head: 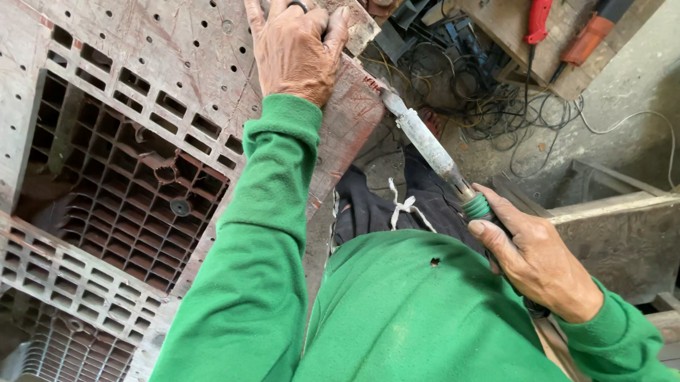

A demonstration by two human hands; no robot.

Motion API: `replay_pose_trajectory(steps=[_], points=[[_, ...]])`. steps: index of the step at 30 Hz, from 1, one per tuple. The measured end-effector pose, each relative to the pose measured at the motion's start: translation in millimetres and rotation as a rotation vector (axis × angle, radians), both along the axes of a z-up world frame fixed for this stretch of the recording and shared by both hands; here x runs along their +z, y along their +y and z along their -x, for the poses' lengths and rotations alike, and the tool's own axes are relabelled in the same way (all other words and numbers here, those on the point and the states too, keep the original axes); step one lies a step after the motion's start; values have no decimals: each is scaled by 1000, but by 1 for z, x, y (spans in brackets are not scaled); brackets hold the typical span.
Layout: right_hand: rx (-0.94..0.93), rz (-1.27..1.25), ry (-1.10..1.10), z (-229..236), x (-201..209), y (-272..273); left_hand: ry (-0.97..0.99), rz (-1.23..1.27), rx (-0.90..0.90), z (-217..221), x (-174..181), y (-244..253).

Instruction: The person uses a handheld scraper to remove residue from the surface of a large plastic pallet. They systematically scrape along the edges and across the grid pattern, occasionally repositioning the pallet to access different areas.

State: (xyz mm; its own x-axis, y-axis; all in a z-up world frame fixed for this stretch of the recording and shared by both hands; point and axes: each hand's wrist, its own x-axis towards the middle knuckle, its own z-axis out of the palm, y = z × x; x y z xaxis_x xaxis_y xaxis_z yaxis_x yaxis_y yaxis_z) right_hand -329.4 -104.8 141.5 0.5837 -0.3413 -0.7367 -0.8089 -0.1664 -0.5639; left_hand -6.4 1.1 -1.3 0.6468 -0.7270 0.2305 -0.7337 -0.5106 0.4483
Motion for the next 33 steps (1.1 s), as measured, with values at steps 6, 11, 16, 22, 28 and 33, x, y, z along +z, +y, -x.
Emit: replay_pose_trajectory(steps=[6, 11, 16, 22, 28, 33], points=[[178, 65, 28, -18, 13, -33, -60, 132, 181, -2, -4, 2], [311, 103, 15, -34, 21, -59, -51, 122, 267, 2, -5, 1], [412, 111, 147, -54, 29, -82, -60, 120, 297, 1, -2, 0], [550, 113, 286, -70, 30, -104, -49, 113, 296, 1, 1, 0], [621, 124, 337, -79, 28, -122, -68, 114, 317, 2, -4, 0], [690, 144, 277, -88, 31, -129, -80, 132, 331, 2, -10, -1]])
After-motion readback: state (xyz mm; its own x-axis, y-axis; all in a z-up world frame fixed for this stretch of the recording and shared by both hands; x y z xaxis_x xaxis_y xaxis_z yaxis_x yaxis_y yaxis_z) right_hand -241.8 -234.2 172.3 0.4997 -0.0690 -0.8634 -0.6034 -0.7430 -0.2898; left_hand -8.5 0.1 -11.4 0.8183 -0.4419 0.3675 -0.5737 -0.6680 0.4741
